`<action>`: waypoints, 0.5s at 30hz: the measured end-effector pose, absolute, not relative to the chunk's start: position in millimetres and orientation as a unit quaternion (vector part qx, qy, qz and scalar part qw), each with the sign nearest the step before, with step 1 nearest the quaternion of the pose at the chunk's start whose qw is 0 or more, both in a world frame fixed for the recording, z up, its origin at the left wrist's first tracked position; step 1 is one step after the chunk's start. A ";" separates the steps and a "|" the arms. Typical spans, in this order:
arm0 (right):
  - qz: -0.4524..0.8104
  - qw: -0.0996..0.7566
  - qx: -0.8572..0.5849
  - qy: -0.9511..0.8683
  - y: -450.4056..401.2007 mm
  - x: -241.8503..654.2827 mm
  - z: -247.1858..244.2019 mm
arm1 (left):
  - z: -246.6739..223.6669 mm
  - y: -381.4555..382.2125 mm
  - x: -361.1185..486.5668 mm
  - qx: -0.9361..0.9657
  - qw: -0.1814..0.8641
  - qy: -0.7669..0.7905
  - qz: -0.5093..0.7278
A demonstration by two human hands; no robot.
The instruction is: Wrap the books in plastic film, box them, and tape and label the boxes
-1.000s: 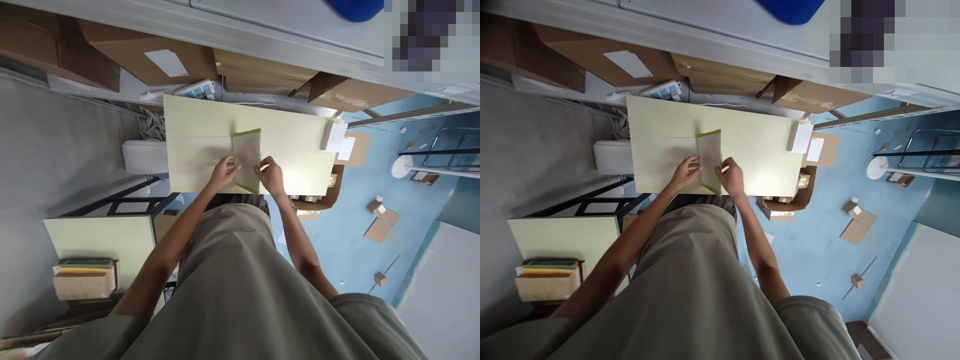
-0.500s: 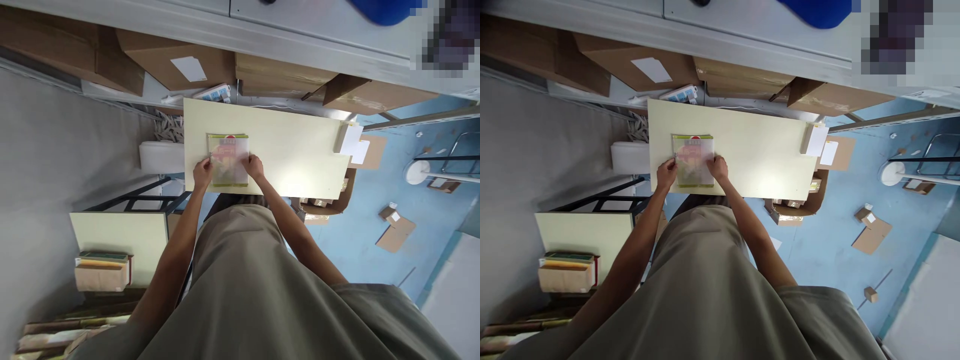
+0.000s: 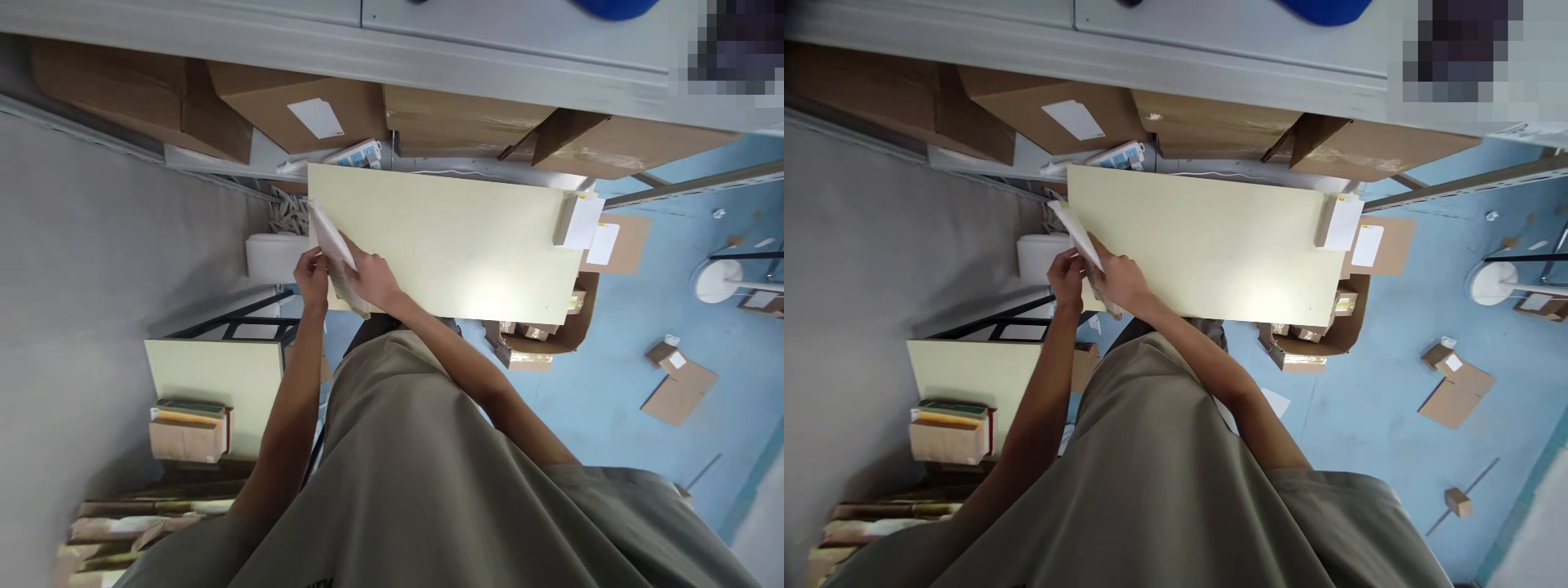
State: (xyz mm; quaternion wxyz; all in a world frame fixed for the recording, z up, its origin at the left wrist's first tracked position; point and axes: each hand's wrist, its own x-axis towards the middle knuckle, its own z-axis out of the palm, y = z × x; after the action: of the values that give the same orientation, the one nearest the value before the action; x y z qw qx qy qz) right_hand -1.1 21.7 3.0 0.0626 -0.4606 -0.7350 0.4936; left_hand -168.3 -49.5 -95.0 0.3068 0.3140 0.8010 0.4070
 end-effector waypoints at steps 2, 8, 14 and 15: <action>0.507 0.096 -0.450 -0.729 31.6 13.5 23.3 | -73.0 -47.3 -161.8 0.312 0.299 0.798 0.420; 0.600 0.230 -0.442 -0.626 58.5 126.3 65.7 | 2.4 -29.1 -96.7 0.377 0.320 0.754 0.433; 0.675 0.247 -0.507 -0.475 57.2 268.5 73.5 | 14.2 -1.2 -0.5 0.449 0.427 0.695 0.366; 0.677 0.242 -0.517 -0.465 56.7 286.1 64.5 | 5.8 3.0 15.5 0.458 0.444 0.690 0.342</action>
State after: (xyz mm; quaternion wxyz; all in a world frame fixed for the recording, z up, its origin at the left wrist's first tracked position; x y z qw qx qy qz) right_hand 286.1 56.7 64.5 0.2421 -0.5167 -0.4648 0.6770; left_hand 15.5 3.0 5.8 0.4435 0.4585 0.6898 0.3424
